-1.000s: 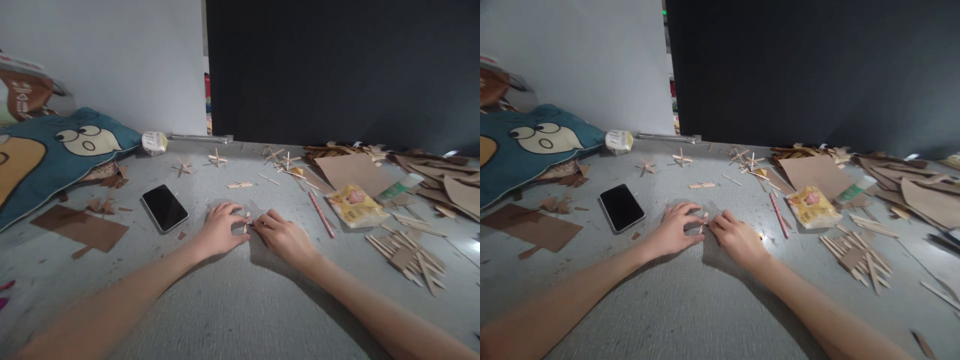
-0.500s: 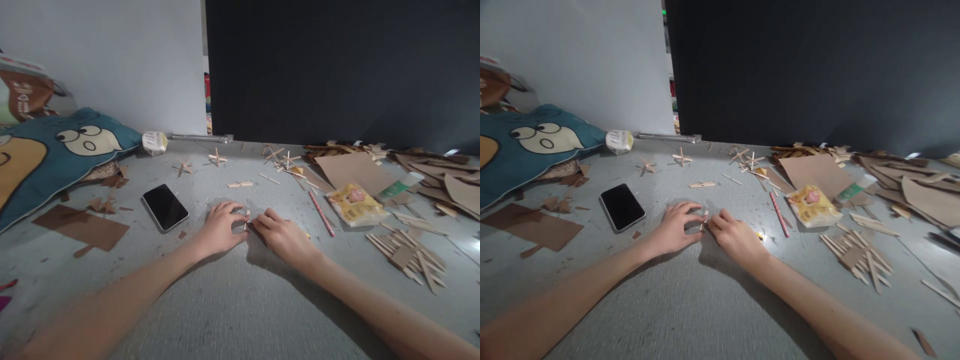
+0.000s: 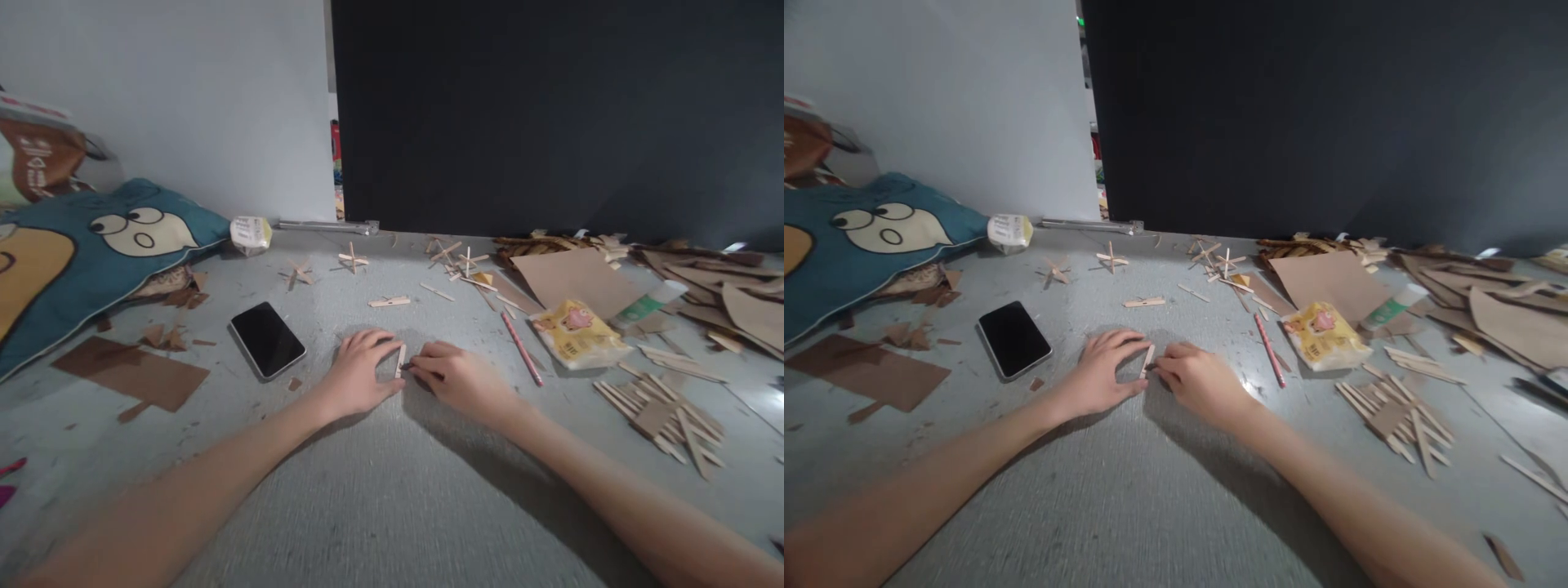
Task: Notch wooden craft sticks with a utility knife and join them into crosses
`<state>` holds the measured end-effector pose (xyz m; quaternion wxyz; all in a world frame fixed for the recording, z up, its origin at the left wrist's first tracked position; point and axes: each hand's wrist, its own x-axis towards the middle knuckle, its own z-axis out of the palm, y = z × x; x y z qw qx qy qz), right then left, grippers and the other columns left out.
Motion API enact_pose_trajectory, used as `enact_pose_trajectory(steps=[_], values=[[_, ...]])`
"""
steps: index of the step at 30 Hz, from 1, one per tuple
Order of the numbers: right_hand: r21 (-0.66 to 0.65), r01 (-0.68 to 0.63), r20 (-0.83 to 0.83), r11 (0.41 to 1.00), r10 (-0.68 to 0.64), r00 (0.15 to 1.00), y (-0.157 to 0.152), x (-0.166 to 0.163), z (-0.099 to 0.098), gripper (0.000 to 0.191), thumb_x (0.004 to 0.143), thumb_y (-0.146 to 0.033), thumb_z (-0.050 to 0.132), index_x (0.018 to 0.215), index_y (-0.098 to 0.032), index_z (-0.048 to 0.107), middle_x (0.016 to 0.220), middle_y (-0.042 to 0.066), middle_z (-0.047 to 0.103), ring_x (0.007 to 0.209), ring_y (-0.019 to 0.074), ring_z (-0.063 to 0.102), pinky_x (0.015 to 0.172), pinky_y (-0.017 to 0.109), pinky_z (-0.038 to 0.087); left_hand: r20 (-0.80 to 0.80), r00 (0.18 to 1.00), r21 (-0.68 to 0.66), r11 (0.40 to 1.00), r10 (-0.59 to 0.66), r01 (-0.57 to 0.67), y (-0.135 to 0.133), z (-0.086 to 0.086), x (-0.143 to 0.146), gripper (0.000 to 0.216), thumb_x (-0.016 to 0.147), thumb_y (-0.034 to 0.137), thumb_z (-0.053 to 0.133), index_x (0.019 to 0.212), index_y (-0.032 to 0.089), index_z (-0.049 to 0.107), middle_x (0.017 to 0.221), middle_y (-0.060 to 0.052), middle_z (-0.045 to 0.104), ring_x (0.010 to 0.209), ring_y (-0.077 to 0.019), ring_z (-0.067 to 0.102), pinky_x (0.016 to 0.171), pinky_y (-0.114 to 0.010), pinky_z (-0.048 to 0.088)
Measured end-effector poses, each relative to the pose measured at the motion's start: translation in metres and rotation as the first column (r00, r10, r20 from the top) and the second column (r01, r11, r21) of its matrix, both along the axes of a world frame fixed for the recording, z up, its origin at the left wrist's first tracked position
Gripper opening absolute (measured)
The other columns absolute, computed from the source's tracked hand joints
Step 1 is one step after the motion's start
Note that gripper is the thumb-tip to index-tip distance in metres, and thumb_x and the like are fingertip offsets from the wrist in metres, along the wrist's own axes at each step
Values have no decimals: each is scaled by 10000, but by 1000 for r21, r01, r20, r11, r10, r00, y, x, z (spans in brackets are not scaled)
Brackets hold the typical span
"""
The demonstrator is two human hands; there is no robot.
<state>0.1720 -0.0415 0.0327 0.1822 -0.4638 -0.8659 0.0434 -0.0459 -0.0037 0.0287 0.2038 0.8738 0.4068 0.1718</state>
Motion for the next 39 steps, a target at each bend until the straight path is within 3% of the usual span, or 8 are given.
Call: enact_pose_trajectory(steps=[4, 7, 12, 22, 33, 39], values=[[-59, 100, -119, 993, -107, 987, 2, 1, -2, 263, 1045, -239, 501, 924, -200, 732, 842, 34, 663, 740, 152, 638, 681, 270, 452, -39, 999, -8, 1000, -18, 18, 0, 2, 0, 610, 884, 439, 699, 1455, 290, 542, 1521, -96, 507, 1447, -346, 393, 1193, -558, 278], [51, 144, -39, 988, -142, 989, 0, 0, -8, 273, 1054, -260, 479, 982, -181, 731, 877, 60, 673, 754, 165, 635, 653, 279, 441, -62, 998, -22, 999, -24, 23, 1, 5, 1, 577, 858, 436, 727, 1401, 300, 587, 1535, -93, 491, 1458, -357, 381, 1194, -569, 273], [154, 83, 88, 985, -97, 991, -4, -3, -14, 270, 1051, -234, 469, 1000, -162, 724, 893, 81, 683, 827, 195, 650, 638, 283, 438, -81, 996, -50, 999, -24, 20, 1, 9, 2, 617, 807, 358, 764, 1392, 296, 579, 1558, -111, 473, 1464, -370, 376, 1180, -594, 283], [-142, 128, -186, 981, -154, 971, -10, -13, 6, 196, 1000, -246, 533, 995, -232, 729, 907, 33, 760, 817, 189, 710, 694, 290, 489, -30, 999, -76, 996, -40, 38, 1, 10, 0, 533, 759, 285, 743, 1271, 285, 596, 1521, -106, 490, 1437, -378, 402, 1158, -595, 313], [-167, 138, -232, 976, -175, 957, -11, -13, 6, 157, 971, -256, 565, 955, -244, 721, 859, 16, 770, 744, 172, 709, 647, 274, 484, -6, 1000, -54, 999, -2, 1, 3, 4, 1, 521, 641, 332, 836, 1070, 234, 557, 1335, -119, 546, 1313, -355, 480, 1103, -533, 367], [-200, 112, -221, 973, -156, 963, -14, -16, 5, 165, 977, -244, 551, 959, -237, 715, 857, 28, 766, 740, 179, 700, 642, 277, 468, 41, 999, -66, 998, 8, -6, 1, 4, 1, 389, 697, 220, 782, 1036, 226, 591, 1252, -100, 585, 1276, -318, 495, 1106, -497, 390]])
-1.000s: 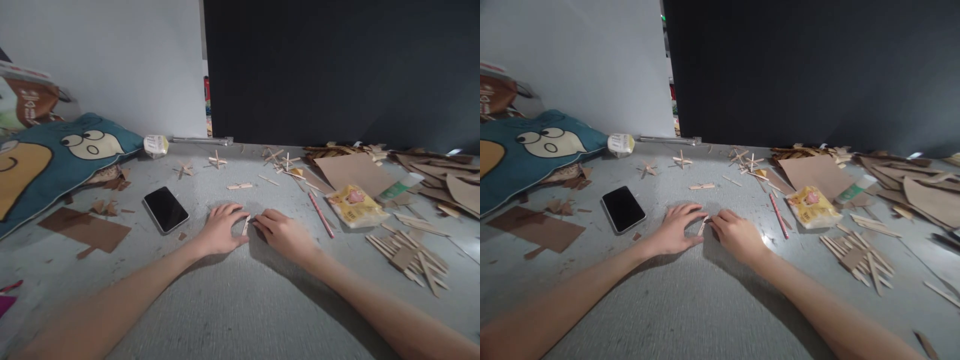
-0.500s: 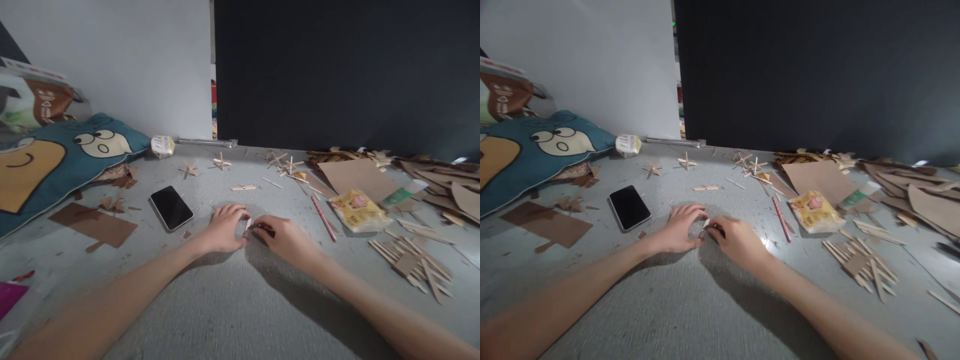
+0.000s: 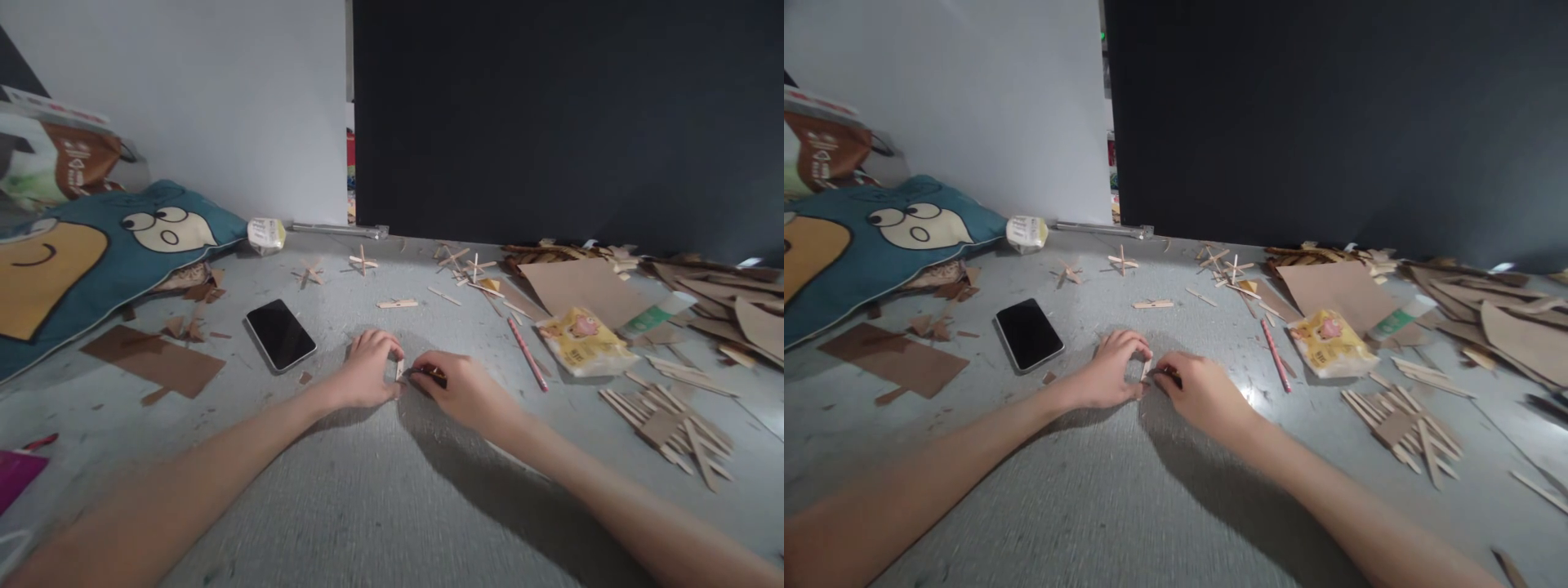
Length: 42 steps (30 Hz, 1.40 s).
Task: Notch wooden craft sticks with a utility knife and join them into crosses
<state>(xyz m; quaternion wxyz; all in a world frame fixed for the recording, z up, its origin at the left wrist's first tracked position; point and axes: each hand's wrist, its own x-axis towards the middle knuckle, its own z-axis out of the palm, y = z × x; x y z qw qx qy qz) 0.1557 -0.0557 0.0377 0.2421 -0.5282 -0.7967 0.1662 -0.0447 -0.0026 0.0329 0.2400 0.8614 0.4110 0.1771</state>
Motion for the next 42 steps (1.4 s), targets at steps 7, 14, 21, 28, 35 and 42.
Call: enact_pose_trajectory(steps=[7, 14, 21, 28, 35, 42], values=[[38, 74, 80, 997, -76, 994, 1, 2, 3, 120, 978, -251, 578, 957, -241, 696, 884, 14, 764, 785, 197, 706, 647, 286, 449, -89, 996, -15, 1000, -20, 19, -2, 9, 2, 536, 748, 255, 767, 1244, 210, 570, 1365, -123, 535, 1324, -346, 456, 1124, -524, 369], [64, 47, 58, 997, -51, 997, 1, 3, 0, 120, 983, -240, 579, 955, -240, 696, 879, 29, 765, 764, 195, 702, 631, 280, 437, -82, 997, -25, 1000, 16, -18, 0, 5, 3, 567, 697, 253, 805, 1208, 199, 567, 1331, -135, 536, 1315, -351, 465, 1117, -506, 383], [-4, 55, 64, 998, -55, 996, -1, 0, 5, 154, 984, -259, 564, 950, -248, 714, 896, 33, 765, 780, 197, 693, 650, 279, 430, -58, 997, -70, 996, 47, -51, 1, 4, 1, 551, 700, 308, 796, 1186, 201, 560, 1318, -133, 513, 1304, -352, 458, 1094, -497, 401], [-34, 70, 46, 997, -68, 997, -2, 0, 8, 156, 984, -264, 556, 962, -243, 709, 913, 19, 762, 819, 195, 695, 675, 292, 435, -20, 998, -78, 995, 55, -57, 0, 5, 1, 503, 676, 280, 793, 1128, 221, 579, 1264, -117, 518, 1289, -347, 452, 1081, -489, 405], [-55, 78, 23, 995, -77, 997, -1, 0, 10, 157, 988, -298, 548, 963, -244, 693, 883, 16, 754, 773, 186, 681, 663, 288, 414, -41, 999, -86, 996, 24, -27, 3, 6, 1, 534, 633, 255, 821, 1108, 199, 583, 1251, -112, 518, 1287, -350, 436, 1086, -492, 371], [-73, 42, 56, 996, -38, 998, -2, 0, 11, 323, 867, -460, 725, 1085, -233, 658, 998, 78, 732, 833, 234, 681, 664, 317, 412, -50, 999, -70, 997, -17, 14, 4, 4, 0, 554, 628, 375, 847, 1077, 217, 564, 1225, -109, 519, 1238, -358, 449, 1024, -510, 395]])
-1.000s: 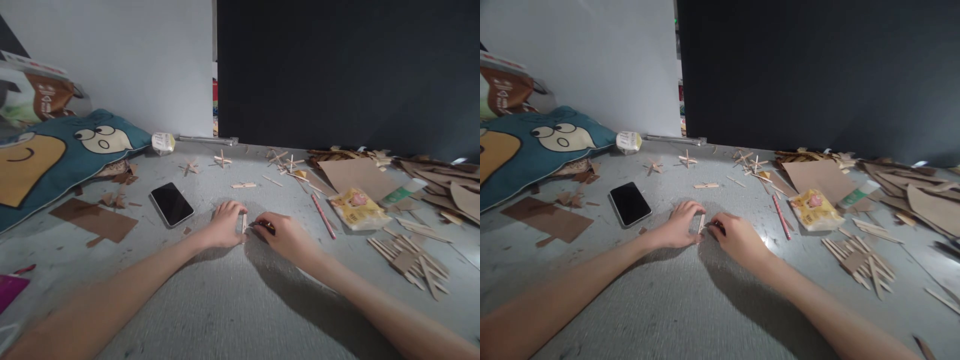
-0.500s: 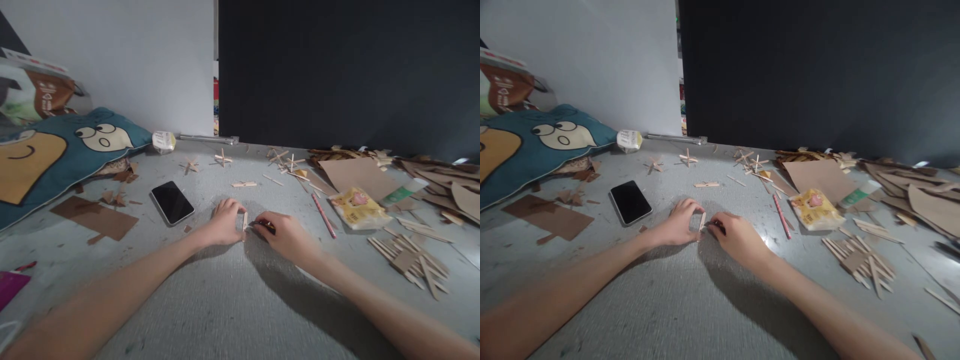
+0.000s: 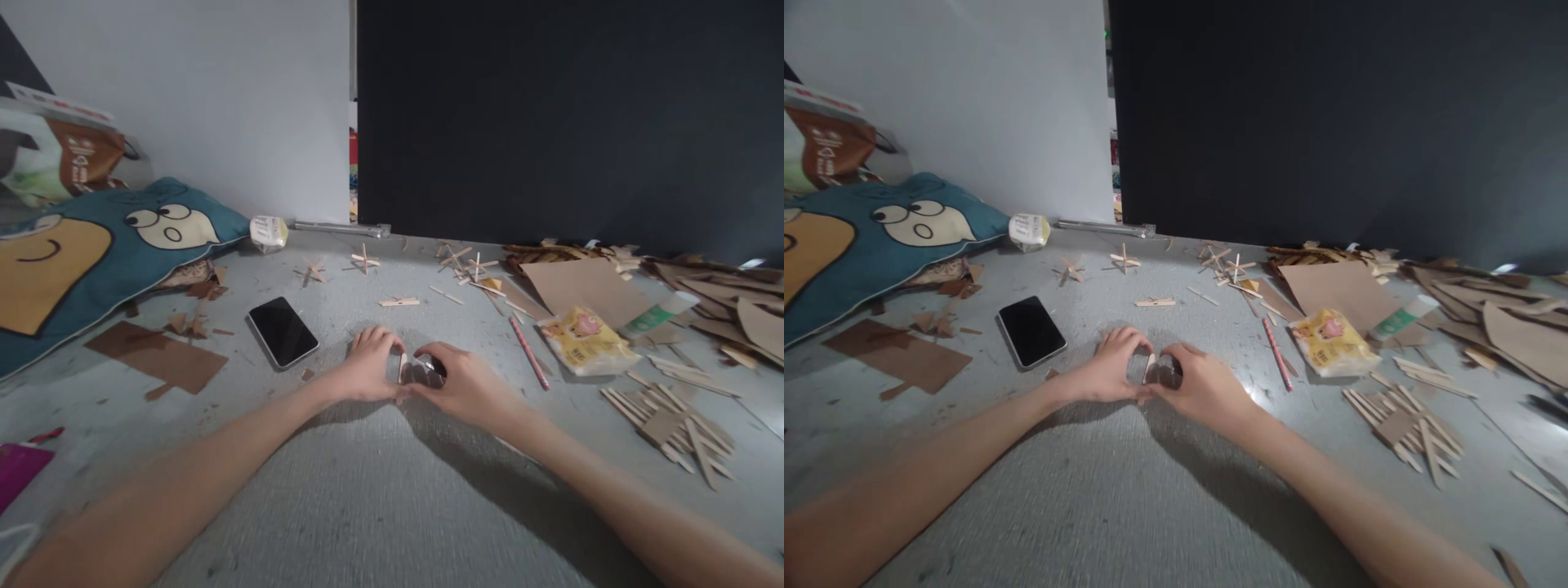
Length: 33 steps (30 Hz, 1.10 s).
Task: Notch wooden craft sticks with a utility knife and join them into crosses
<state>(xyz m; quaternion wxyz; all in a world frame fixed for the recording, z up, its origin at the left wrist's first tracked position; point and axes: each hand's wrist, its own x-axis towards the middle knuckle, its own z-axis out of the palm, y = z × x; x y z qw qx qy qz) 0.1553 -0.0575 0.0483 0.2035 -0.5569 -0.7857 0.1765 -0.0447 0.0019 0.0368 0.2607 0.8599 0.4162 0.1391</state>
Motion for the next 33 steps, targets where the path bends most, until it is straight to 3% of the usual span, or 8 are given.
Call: enact_pose_trajectory(steps=[5, 11, 15, 19, 24, 27, 30, 33], values=[[-90, 4, 139, 996, 9, 990, 0, -11, 2, 683, 711, -554, 846, 1262, -233, 605, 1157, 123, 710, 959, 319, 697, 697, 343, 438, -14, 1000, 29, 999, 22, -21, -1, -2, 1, 498, 629, 315, 840, 1020, 211, 549, 1189, -97, 538, 1193, -334, 476, 1026, -491, 395], [-102, 19, 82, 995, -11, 997, 6, -17, 2, 659, 727, -490, 844, 1290, -253, 596, 1179, 115, 710, 1021, 318, 693, 731, 343, 467, -3, 998, 55, 997, 61, -61, -3, -3, 4, 555, 633, 238, 811, 1106, 206, 523, 1228, -117, 552, 1205, -336, 496, 1047, -501, 388], [-148, 88, 97, 985, -74, 992, 11, -15, -2, 714, 703, -497, 854, 1295, -224, 562, 1112, 133, 722, 1000, 328, 699, 720, 344, 466, 46, 996, 55, 995, 83, -85, -4, -4, 4, 518, 652, 273, 818, 1088, 202, 549, 1214, -121, 588, 1201, -346, 516, 1044, -515, 400], [-217, 81, 73, 973, -67, 995, 15, -13, -5, 819, 674, -483, 876, 1329, -160, 503, 1014, 130, 719, 968, 308, 701, 737, 341, 468, 203, 969, 20, 988, 144, -151, -3, -7, 3, 233, 813, 224, 672, 1031, 213, 593, 1169, -98, 641, 1192, -299, 563, 1049, -485, 423], [-196, 112, 90, 974, -95, 991, 14, -11, -7, 866, 605, -527, 904, 1276, -129, 529, 1261, 210, 579, 1041, 325, 671, 840, 394, 500, 345, 920, 9, 980, 185, -200, 3, -15, 2, 222, 824, 56, 524, 945, 219, 616, 1091, -58, 691, 1123, -231, 621, 1040, -433, 457], [-213, 114, 70, 971, -101, 992, 15, -5, -3, 946, 592, -554, 900, 1327, -127, 485, 1274, 212, 563, 978, 306, 677, 810, 403, 511, 350, 924, 54, 981, 154, -184, 4, -17, 2, 230, 822, 40, 516, 929, 213, 623, 1062, -53, 701, 1106, -230, 630, 1036, -438, 461], [-217, 99, 64, 971, -87, 994, 22, 7, 2, 801, 627, -550, 879, 1245, -160, 550, 1121, 150, 651, 948, 292, 673, 761, 370, 506, 355, 922, 59, 980, 156, -188, 5, -19, 2, 231, 827, 30, 505, 911, 211, 621, 1039, -52, 703, 1068, -221, 641, 1003, -423, 480], [-106, 167, 153, 980, -150, 977, 25, 13, 3, 579, 698, -586, 820, 1054, -175, 623, 1010, 146, 676, 975, 326, 660, 760, 378, 488, 356, 921, 60, 980, 157, -190, 6, -19, 1, 241, 814, 15, 493, 891, 203, 624, 1016, -56, 701, 1034, -221, 645, 973, -416, 492]])
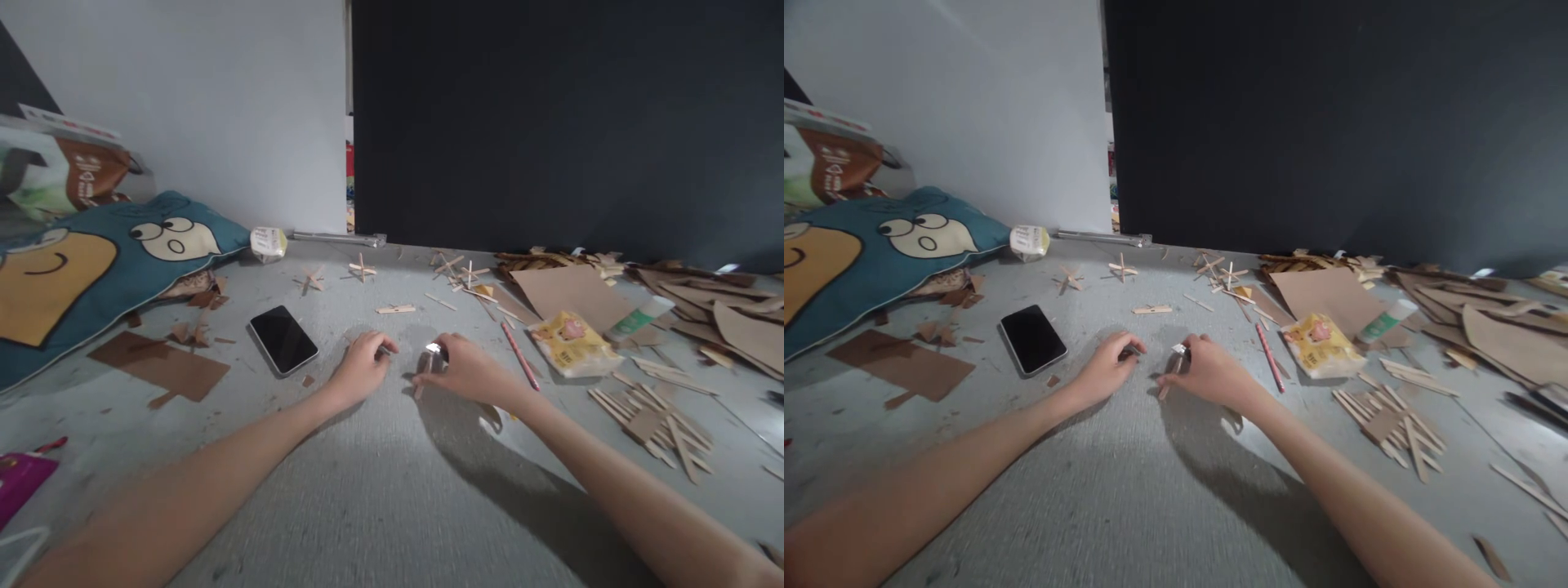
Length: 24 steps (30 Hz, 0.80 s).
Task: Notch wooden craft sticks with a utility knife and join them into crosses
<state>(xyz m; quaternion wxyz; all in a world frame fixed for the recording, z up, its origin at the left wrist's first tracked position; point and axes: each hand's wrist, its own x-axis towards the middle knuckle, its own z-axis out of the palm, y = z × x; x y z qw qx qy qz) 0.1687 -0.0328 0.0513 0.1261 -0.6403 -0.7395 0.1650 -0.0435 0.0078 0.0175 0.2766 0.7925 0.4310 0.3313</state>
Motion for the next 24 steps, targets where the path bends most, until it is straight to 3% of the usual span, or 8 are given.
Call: enact_pose_trajectory(steps=[3, 7, 13, 17, 24], values=[[10, 60, 64, 998, -60, 996, -5, -3, -4, 619, 671, -659, 803, 1024, -186, 619, 984, 160, 676, 935, 351, 665, 708, 382, 478, -18, 1000, -13, 1000, 0, 0, -1, 1, 0, 253, 806, 1, 490, 884, 203, 621, 1015, -57, 700, 1038, -223, 641, 975, -420, 491], [-6, 77, 47, 997, -76, 996, -13, -12, -7, 630, 661, -611, 826, 1063, -181, 601, 1010, 154, 668, 944, 340, 675, 713, 373, 478, -46, 999, -1, 1000, -3, 3, -1, 2, 0, 252, 819, 2, 491, 874, 208, 624, 1001, -49, 699, 1045, -227, 634, 970, -420, 485], [-44, -8, -28, 999, 6, 1000, -7, -7, -7, 700, 670, -503, 853, 1202, -169, 545, 1005, 120, 692, 908, 288, 673, 727, 348, 468, -48, 999, 20, 1000, -7, 8, -1, 0, 0, 272, 809, -13, 483, 870, 209, 629, 985, -42, 696, 1038, -224, 631, 967, -408, 473], [-29, -50, -47, 998, 49, 998, -3, -4, -8, 579, 681, -454, 854, 1125, -199, 584, 969, 93, 691, 893, 265, 668, 715, 324, 458, -59, 998, 24, 1000, -12, 13, 0, -1, -1, 259, 828, 1, 486, 878, 212, 627, 993, -41, 697, 1047, -227, 622, 981, -429, 461], [-17, 79, 11, 997, -79, 997, -6, -8, -10, 660, 627, -512, 884, 1109, -181, 577, 1000, 127, 685, 947, 309, 679, 744, 352, 481, -72, 997, 22, 1000, -6, 8, 0, -1, 0, 255, 819, 4, 487, 855, 213, 630, 983, -44, 700, 1045, -229, 628, 978, -425, 471]])
